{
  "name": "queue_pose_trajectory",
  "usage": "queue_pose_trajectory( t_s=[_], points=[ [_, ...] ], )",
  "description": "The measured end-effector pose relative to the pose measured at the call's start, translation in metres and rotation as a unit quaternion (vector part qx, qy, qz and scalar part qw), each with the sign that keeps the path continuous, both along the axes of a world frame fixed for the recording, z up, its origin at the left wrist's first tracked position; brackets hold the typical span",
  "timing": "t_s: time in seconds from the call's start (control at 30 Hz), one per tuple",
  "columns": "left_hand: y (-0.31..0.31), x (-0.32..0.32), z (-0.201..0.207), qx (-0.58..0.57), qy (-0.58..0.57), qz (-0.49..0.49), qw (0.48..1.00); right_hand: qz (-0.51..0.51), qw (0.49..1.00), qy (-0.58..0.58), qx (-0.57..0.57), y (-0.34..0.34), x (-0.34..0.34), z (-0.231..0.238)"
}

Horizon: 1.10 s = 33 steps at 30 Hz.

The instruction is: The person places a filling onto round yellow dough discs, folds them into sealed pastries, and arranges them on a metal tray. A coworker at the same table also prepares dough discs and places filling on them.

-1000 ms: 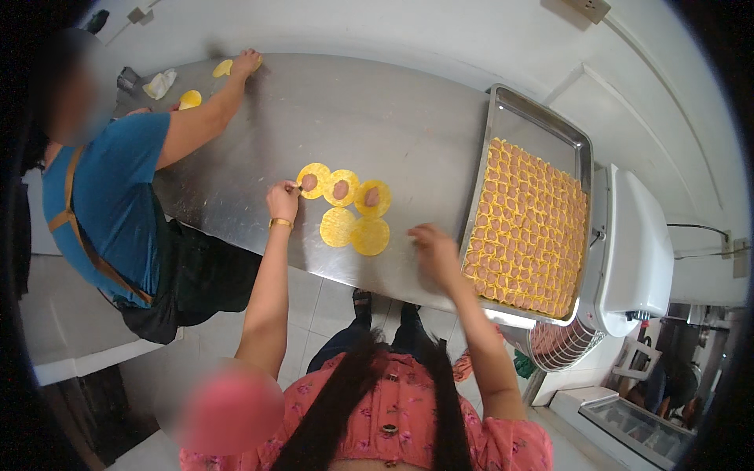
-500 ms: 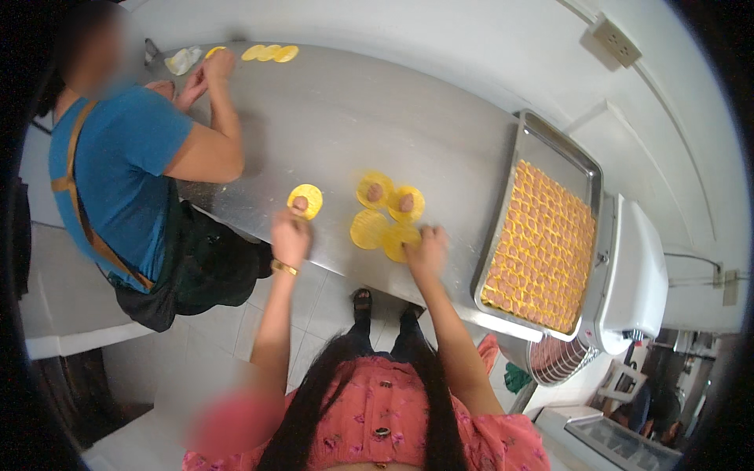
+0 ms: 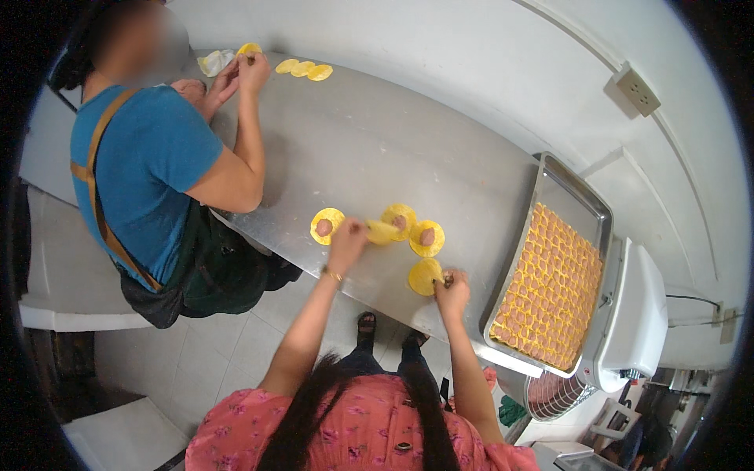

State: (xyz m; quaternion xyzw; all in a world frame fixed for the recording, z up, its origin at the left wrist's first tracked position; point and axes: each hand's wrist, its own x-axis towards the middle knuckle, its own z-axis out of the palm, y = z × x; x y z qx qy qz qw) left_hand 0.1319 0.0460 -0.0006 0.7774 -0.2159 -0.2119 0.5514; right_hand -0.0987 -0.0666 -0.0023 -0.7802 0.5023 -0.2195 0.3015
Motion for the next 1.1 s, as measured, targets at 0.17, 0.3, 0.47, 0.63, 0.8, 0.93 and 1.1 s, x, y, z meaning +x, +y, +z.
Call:
queue_pose_trajectory(
  t_s=[0.17,0.3,0.47,0.63,0.8,0.93,1.1],
  points=[
    [-0.030,0.143,0.003,-0.166,0.054,0.154,0.973,0.017,1.000,0.007,0.006,-0.002,-0.008,-0.003],
    [-0.021,0.198,-0.016,0.082,-0.094,0.175,0.977,-0.021,0.994,-0.053,0.098,-0.003,-0.016,0.001],
    [0.015,0.174,-0.032,0.118,-0.207,0.197,0.951,-0.025,0.929,-0.231,0.287,-0.015,-0.004,0.031],
    [0.067,0.094,-0.025,0.105,-0.195,0.168,0.960,0.075,0.879,-0.307,0.358,-0.036,0.092,0.077],
    [0.085,0.037,-0.023,0.106,-0.194,0.148,0.964,0.132,0.830,-0.342,0.420,-0.061,0.196,0.113],
    [0.082,0.030,-0.017,0.105,-0.194,0.150,0.964,0.080,0.837,-0.324,0.434,-0.061,0.211,0.099],
    [0.074,0.034,-0.015,0.126,-0.206,0.174,0.955,0.074,0.867,-0.270,0.411,-0.054,0.139,0.064]
  ],
)
